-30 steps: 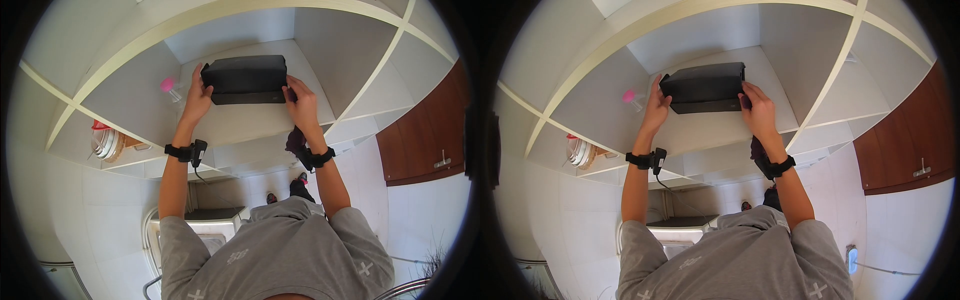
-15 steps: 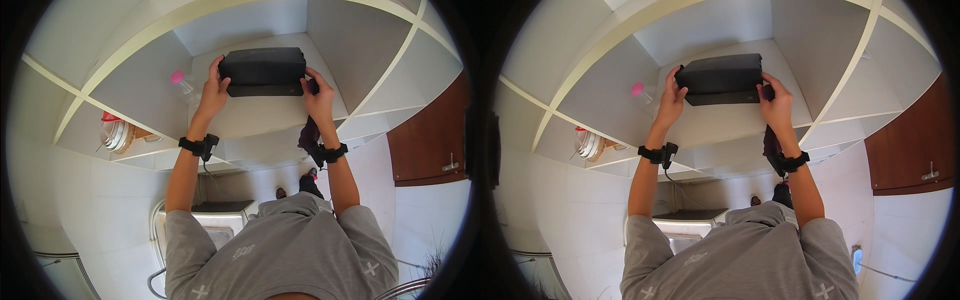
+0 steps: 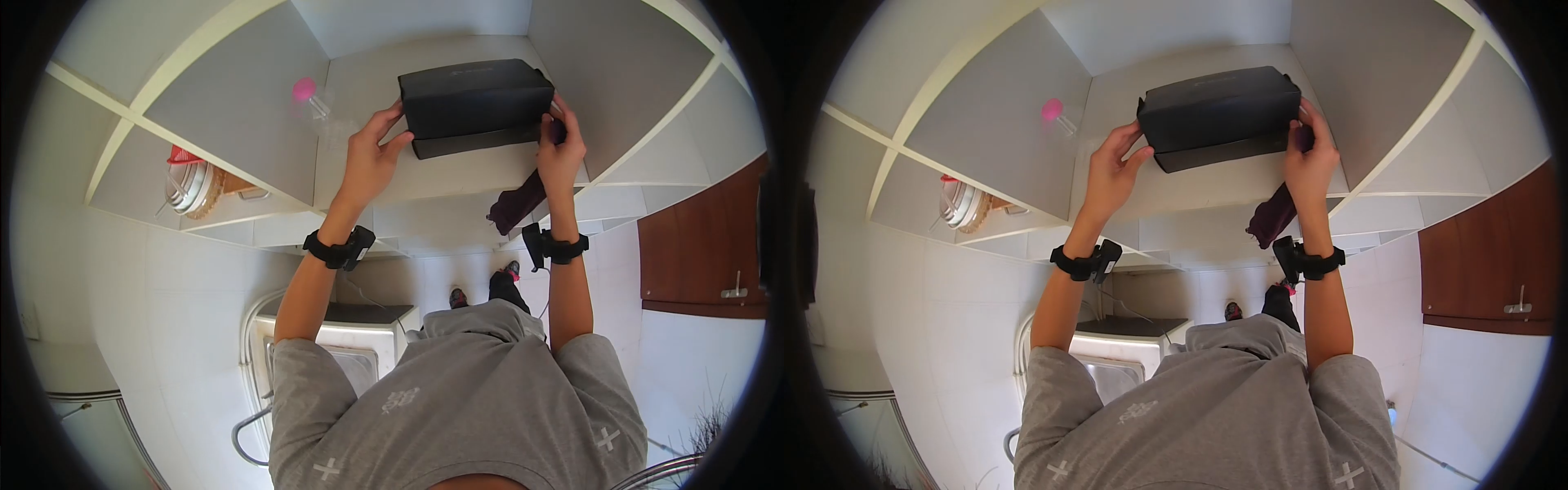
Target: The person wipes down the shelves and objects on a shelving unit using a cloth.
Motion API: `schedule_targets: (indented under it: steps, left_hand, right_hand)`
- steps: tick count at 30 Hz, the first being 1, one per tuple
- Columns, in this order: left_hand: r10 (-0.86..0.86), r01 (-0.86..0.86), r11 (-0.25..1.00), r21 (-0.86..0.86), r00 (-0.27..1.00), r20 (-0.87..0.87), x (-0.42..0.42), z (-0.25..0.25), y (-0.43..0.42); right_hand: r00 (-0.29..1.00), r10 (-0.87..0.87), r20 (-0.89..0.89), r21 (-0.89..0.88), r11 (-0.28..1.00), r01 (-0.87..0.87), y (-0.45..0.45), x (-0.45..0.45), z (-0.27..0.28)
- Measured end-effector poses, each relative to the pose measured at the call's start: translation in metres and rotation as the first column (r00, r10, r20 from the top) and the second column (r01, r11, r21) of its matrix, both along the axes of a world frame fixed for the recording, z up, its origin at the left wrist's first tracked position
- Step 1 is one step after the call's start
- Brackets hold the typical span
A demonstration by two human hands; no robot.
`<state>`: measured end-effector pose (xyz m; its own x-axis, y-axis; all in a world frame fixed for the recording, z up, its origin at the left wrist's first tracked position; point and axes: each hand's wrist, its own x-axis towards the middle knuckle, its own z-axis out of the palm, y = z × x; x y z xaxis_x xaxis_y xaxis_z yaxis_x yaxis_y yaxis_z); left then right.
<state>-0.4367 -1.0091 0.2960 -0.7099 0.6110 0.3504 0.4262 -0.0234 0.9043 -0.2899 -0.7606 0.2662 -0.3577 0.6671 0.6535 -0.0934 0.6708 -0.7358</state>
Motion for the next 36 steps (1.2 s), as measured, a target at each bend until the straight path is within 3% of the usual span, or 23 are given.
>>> schedule_targets:
  steps: [7, 10, 16, 21, 24, 28, 36]
  left_hand:
    - [0.083, -0.100, 0.994, -0.039, 0.944, -0.318, -0.010, -0.004, -0.002]
    - [0.058, -0.045, 0.996, 0.075, 0.983, -0.175, -0.004, -0.003, 0.000]
    - [0.120, -0.126, 0.991, -0.049, 0.988, -0.101, 0.004, 0.010, 0.000]
    - [0.125, -0.158, 0.986, -0.053, 0.913, -0.388, -0.005, -0.001, 0.000]
    - [0.138, -0.151, 0.989, 0.013, 0.861, -0.490, -0.008, -0.005, 0.001]
    - [0.062, -0.104, 0.992, -0.068, 0.889, -0.454, -0.003, 0.000, -0.003]
    - [-0.051, -0.009, 0.994, -0.105, 0.829, -0.557, -0.008, -0.011, -0.008]
  right_hand:
    - [1.000, -0.013, 0.026, -0.034, 0.999, 0.013, 0.000, -0.003, -0.003]
    - [0.999, -0.020, 0.032, -0.046, 0.999, 0.021, 0.004, -0.004, -0.008]
    - [0.998, -0.016, 0.056, -0.043, 0.999, 0.018, 0.005, -0.003, -0.008]
    - [0.998, -0.036, 0.041, 0.000, 0.999, 0.036, 0.004, -0.004, -0.010]
    - [0.998, -0.015, 0.055, -0.060, 0.998, 0.019, -0.002, -0.002, -0.005]
    - [0.998, -0.001, 0.061, -0.093, 0.996, 0.007, -0.004, -0.002, -0.002]
    - [0.999, -0.010, 0.053, -0.076, 0.997, 0.014, -0.001, -0.004, -0.009]
